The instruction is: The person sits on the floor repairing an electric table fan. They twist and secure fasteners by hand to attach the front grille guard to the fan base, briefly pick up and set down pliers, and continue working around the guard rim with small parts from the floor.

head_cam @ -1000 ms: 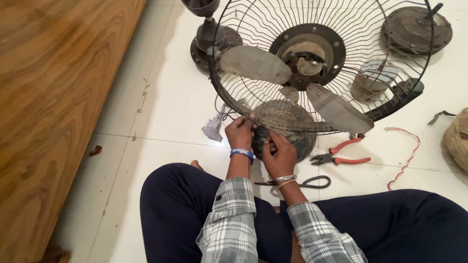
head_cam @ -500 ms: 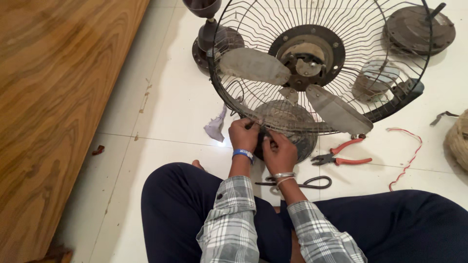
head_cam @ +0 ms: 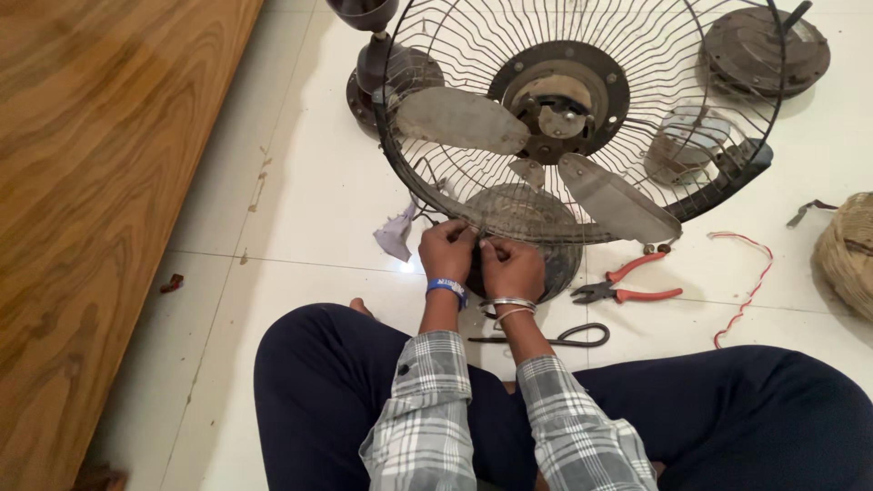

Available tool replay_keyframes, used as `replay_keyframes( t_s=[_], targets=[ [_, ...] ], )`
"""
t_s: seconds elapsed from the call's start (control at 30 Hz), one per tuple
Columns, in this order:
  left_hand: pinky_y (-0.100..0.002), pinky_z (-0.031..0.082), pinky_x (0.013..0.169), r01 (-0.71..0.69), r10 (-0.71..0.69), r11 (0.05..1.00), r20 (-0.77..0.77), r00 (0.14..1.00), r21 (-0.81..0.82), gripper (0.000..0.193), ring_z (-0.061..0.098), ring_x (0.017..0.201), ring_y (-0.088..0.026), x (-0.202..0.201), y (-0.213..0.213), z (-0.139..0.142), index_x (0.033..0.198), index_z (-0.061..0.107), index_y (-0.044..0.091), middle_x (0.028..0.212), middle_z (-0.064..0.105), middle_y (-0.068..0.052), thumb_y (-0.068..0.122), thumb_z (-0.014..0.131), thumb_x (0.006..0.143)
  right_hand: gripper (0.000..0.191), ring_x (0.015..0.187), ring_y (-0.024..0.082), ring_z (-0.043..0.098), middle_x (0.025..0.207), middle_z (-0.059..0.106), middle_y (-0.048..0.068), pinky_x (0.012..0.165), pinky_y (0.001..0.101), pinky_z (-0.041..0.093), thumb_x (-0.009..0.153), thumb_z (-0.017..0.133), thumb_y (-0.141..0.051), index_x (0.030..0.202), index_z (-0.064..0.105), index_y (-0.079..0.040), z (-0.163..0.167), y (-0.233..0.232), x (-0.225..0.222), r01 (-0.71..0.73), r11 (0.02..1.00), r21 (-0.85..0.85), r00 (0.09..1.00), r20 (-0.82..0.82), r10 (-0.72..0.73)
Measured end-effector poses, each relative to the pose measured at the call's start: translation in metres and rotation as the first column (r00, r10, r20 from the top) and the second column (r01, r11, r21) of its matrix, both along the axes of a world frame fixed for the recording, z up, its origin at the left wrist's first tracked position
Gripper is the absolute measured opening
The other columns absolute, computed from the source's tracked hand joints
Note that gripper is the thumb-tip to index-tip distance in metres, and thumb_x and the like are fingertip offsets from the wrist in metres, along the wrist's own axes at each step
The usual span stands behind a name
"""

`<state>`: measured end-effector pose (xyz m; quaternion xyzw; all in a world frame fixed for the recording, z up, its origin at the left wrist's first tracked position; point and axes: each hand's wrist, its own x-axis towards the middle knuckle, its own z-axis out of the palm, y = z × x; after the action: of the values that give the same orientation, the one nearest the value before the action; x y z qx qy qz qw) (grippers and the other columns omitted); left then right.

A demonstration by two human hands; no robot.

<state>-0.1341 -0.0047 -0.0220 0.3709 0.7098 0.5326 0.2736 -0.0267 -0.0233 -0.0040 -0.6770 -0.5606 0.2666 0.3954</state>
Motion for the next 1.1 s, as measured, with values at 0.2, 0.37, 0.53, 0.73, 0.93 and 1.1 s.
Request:
replay_keyframes(
  t_s=[0.2,0.37,0.53,0.73,0.93,1.1],
  targets=[
    [-0.035,0.055,0.065,-0.111,0.136,0.969,0.099,0.986,-0.222,0.023,0.071,0.064,-0.022,0.004,-0.009,-0.003,0.082,0.080,0.003,0.071,0.075,-0.011,0.025,0.082,0.078,0.020,0.061,0.025,0.073,0.068,0.073,0.011,0.061,0.0351,0.055,0.079,0.079,-0.028,0.087,0.082,-0.010,-0.011,0.007,0.004,-0.045,0.996,0.079,0.998,-0.040,0.048],
    [-0.034,0.056,0.069,-0.002,0.032,0.968,0.114,0.993,-0.252,0.025,0.071,0.067,-0.020,0.005,-0.005,-0.010,0.083,0.081,0.003,0.074,0.076,-0.013,0.027,0.085,0.076,0.021,0.062,0.029,0.072,0.068,0.072,0.014,0.061,0.0379,0.056,0.076,0.080,-0.027,0.083,0.082,-0.008,-0.011,-0.004,0.001,0.031,0.986,0.161,0.998,0.044,-0.039],
    [-0.037,0.058,0.068,0.068,0.017,0.982,0.446,0.895,-0.174,0.020,0.072,0.071,-0.022,0.009,-0.004,-0.011,0.085,0.081,-0.003,0.080,0.078,-0.017,0.011,0.081,0.072,0.022,0.065,0.028,0.074,0.072,0.074,0.014,0.066,0.0369,0.059,0.076,0.079,-0.025,0.085,0.081,-0.006,-0.004,-0.014,-0.003,0.081,0.976,0.203,0.996,0.007,-0.084],
    [-0.036,0.059,0.070,0.059,0.021,0.973,0.343,0.939,-0.222,0.019,0.074,0.073,-0.022,0.011,-0.006,0.002,0.088,0.081,-0.004,0.080,0.078,-0.017,0.009,0.079,0.075,0.021,0.065,0.018,0.075,0.073,0.078,0.011,0.064,0.0323,0.059,0.076,0.080,-0.024,0.085,0.081,-0.005,0.005,-0.022,-0.015,0.262,0.964,-0.054,0.918,-0.295,-0.266],
    [-0.036,0.057,0.071,0.006,0.059,0.965,0.239,0.969,-0.263,0.020,0.074,0.073,-0.023,0.018,-0.008,0.005,0.084,0.078,-0.004,0.080,0.077,-0.019,0.013,0.081,0.077,0.020,0.062,0.015,0.073,0.070,0.076,0.011,0.063,0.0318,0.058,0.075,0.085,-0.020,0.082,0.082,-0.002,-0.005,-0.019,-0.010,0.309,0.949,-0.053,0.912,-0.268,-0.312],
    [-0.034,0.055,0.063,0.110,-0.053,0.991,0.534,0.844,-0.075,0.016,0.069,0.069,-0.021,0.020,-0.014,-0.009,0.091,0.076,-0.006,0.082,0.075,-0.014,0.006,0.071,0.082,0.016,0.053,0.015,0.066,0.067,0.073,0.008,0.049,0.0284,0.053,0.081,0.080,-0.014,0.079,0.080,0.002,-0.014,-0.009,-0.005,0.228,0.942,-0.245,0.749,-0.574,-0.330]
  ],
)
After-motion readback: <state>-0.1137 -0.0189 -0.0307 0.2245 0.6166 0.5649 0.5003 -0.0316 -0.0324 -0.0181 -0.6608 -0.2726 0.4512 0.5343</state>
